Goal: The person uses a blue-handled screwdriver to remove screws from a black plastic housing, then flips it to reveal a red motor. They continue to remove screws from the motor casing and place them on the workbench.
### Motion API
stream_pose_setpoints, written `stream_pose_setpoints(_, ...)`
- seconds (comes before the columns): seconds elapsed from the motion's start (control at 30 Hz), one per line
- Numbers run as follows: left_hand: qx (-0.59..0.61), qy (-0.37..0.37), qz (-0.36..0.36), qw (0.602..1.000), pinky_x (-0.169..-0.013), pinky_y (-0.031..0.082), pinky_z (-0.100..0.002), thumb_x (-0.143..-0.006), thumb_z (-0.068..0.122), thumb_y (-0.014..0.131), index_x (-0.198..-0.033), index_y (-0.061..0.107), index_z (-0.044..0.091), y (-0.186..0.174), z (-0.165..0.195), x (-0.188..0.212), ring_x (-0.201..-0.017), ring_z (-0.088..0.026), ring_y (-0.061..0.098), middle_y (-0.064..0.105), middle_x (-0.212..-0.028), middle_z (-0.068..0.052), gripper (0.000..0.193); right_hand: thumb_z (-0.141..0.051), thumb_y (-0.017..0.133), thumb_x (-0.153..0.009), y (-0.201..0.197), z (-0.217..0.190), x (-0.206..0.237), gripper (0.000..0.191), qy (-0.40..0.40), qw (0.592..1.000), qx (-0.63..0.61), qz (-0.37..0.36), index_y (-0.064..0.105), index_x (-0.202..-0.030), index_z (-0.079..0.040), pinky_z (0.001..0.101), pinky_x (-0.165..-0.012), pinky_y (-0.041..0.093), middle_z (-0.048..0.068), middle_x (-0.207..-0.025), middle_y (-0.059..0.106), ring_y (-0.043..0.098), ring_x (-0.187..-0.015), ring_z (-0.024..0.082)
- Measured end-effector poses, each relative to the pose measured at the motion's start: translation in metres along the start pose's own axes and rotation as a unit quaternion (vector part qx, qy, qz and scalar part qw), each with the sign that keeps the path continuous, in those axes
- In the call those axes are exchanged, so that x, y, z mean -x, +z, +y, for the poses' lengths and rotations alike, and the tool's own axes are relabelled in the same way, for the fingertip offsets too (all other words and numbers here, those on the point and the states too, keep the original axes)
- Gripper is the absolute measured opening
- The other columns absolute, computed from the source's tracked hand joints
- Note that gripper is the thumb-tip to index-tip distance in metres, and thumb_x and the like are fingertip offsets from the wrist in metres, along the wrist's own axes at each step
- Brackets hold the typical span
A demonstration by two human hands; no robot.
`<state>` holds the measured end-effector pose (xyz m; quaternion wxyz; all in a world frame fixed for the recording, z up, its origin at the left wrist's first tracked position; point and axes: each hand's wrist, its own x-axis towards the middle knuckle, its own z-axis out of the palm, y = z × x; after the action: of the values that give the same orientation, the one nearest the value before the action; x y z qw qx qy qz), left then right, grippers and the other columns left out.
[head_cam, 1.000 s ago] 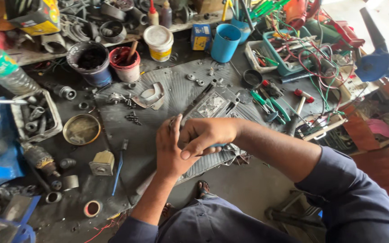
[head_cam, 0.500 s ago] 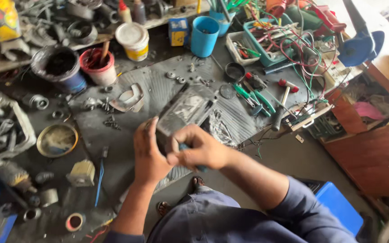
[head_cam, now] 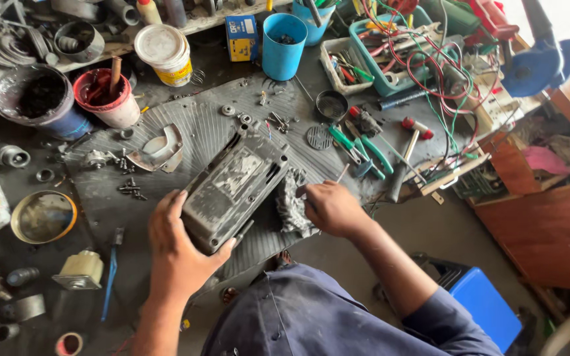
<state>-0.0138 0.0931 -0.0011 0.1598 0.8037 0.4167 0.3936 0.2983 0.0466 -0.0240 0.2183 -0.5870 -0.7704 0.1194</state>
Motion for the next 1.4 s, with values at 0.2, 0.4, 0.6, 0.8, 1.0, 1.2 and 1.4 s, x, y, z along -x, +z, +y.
stream_pose_setpoints(0.2, -0.15, -0.021, -0.003, 0.989, -0.116, 0.032, -0.065, -0.063, 0.038, 0.091, -0.143, 0.044, 0.002, -0.001, 0.045, -0.027, -0.139, -0.047, 0.04, 0.038, -0.154, -0.026, 0.1, -0.013, 0.067, -0.087, 0.021, 0.044, -0.016, 0.019, -0.035, 0.994, 0.105, -0.023, 0.066, -0.106, -0.01, 0.0469, -0.099, 0.045, 0.011, -0.108, 0.062, 0.059, -0.11, 0.031)
stream_pose_setpoints(0.4, -0.239, -0.025, -0.058, 0.969, -0.109, 0.034, -0.065, -0.055, 0.054, 0.091, -0.151, 0.04, 0.006, 0.041, 0.074, -0.086, -0.133, -0.05, 0.044, 0.045, -0.147, -0.026, 0.119, -0.026, 0.078, -0.079, 0.03, 0.046, -0.019, 0.041, -0.138, 0.986, -0.078, 0.042, 0.064, -0.112, -0.005, 0.0456, -0.098, 0.043, 0.015, -0.12, 0.06, 0.055, -0.112, 0.035)
stream_pose_setpoints(0.6, -0.279, -0.065, -0.131, 0.949, -0.092, 0.045, -0.055, -0.056, 0.05, 0.094, -0.157, 0.037, 0.014, 0.056, 0.075, -0.103, -0.112, -0.039, 0.059, 0.059, -0.127, -0.019, 0.122, -0.023, 0.077, -0.072, 0.03, 0.072, -0.013, 0.036, -0.135, 0.984, -0.023, -0.116, 0.071, -0.105, -0.009, 0.0439, -0.088, 0.044, 0.008, -0.102, 0.06, 0.058, -0.101, 0.03)
stream_pose_setpoints(0.8, -0.254, -0.054, -0.106, 0.96, -0.096, 0.045, -0.053, -0.051, 0.046, 0.095, -0.156, 0.039, 0.011, 0.047, 0.073, -0.088, -0.112, -0.037, 0.06, 0.06, -0.124, -0.017, 0.123, -0.022, 0.077, -0.071, 0.021, 0.089, -0.01, 0.03, -0.037, 0.997, 0.053, -0.046, 0.07, -0.098, -0.01, 0.0438, -0.095, 0.042, 0.01, -0.109, 0.06, 0.058, -0.11, 0.03)
stream_pose_setpoints(1.0, -0.219, -0.044, -0.075, 0.972, -0.106, 0.043, -0.054, -0.051, 0.05, 0.094, -0.153, 0.039, 0.004, 0.03, 0.053, -0.068, -0.121, -0.04, 0.059, 0.058, -0.135, -0.021, 0.124, -0.017, 0.079, -0.073, 0.005, 0.085, -0.007, 0.054, -0.077, 0.992, -0.093, 0.036, 0.064, -0.124, -0.01, 0.0455, -0.11, 0.038, 0.013, -0.131, 0.058, 0.054, -0.128, 0.034)
stream_pose_setpoints(1.2, -0.13, -0.008, -0.049, 0.99, -0.108, 0.044, -0.054, -0.053, 0.042, 0.096, -0.147, 0.037, 0.001, 0.011, 0.031, -0.037, -0.122, -0.042, 0.058, 0.059, -0.134, -0.023, 0.119, -0.034, 0.093, -0.073, 0.016, 0.079, -0.031, 0.11, -0.01, 0.95, -0.298, -0.098, 0.029, -0.156, 0.0, 0.045, -0.118, 0.037, 0.022, -0.149, 0.043, 0.044, -0.143, 0.038)
stream_pose_setpoints(1.4, -0.041, 0.081, -0.025, 0.996, -0.109, 0.045, -0.053, -0.057, 0.042, 0.093, -0.144, 0.034, 0.006, -0.005, 0.017, -0.012, -0.126, -0.04, 0.057, 0.056, -0.14, -0.022, 0.111, -0.03, 0.1, -0.061, 0.023, 0.067, -0.064, 0.132, -0.145, 0.909, -0.363, -0.144, 0.021, -0.161, -0.001, 0.0426, -0.123, 0.034, 0.023, -0.162, 0.035, 0.038, -0.151, 0.037)
